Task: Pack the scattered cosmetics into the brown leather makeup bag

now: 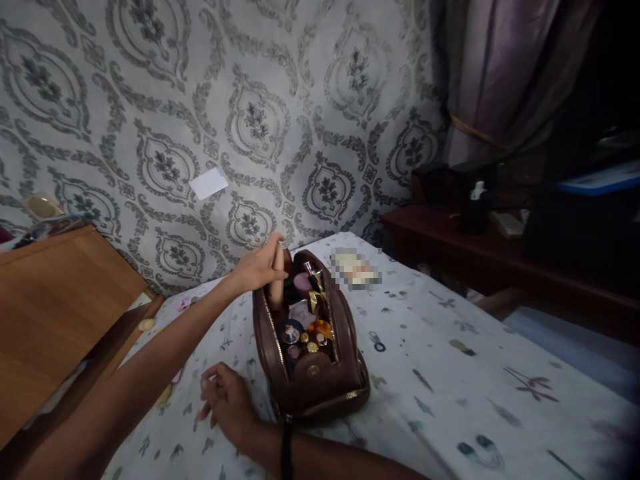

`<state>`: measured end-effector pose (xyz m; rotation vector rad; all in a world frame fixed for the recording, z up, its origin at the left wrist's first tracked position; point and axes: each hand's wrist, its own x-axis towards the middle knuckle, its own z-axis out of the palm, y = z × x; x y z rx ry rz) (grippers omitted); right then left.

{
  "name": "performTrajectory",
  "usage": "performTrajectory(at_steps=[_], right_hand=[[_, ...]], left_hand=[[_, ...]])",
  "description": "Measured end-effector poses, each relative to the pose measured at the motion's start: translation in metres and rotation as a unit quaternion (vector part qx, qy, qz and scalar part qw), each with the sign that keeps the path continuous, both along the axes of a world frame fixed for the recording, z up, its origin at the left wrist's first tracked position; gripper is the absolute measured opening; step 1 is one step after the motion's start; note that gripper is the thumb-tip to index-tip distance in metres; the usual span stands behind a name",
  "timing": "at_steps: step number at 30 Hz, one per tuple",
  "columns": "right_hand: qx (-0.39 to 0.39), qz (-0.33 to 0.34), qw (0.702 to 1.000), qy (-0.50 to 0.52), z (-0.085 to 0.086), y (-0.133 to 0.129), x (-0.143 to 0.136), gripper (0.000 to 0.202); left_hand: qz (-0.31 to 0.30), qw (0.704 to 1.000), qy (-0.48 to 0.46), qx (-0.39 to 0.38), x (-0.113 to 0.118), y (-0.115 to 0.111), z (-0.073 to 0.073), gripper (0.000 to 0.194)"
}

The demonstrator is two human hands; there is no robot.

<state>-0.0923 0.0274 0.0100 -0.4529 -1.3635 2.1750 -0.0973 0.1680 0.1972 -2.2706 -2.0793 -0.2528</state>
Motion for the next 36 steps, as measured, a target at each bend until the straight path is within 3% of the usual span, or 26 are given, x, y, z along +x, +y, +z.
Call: performTrajectory(at_steps=[12,19,26,36], right_hand=[[0.002,0.013,1.0,-0.006,0.003,-0.001,0.004,0.022],[0.009,0.021,1.0,-0.018,0.005,0.001,0.005,0.02],[0.022,0.027,0.999,-0.004,-0.002,-0.001,0.002,0.033],[0.043,0.034,0.998,-0.021,-0.007,0.0,-0.006,0.043]], left_hand=[[0.024,0.982,0.151,-0.113,0.016,0.012,-0.001,0.053],[0.019,0.983,0.135,-0.124,0.01,0.023,-0.005,0.057],[0.004,0.986,0.09,-0.14,0.003,0.024,-0.005,0.059],[-0.032,0.98,0.147,-0.133,0.02,0.023,-0.007,0.059]])
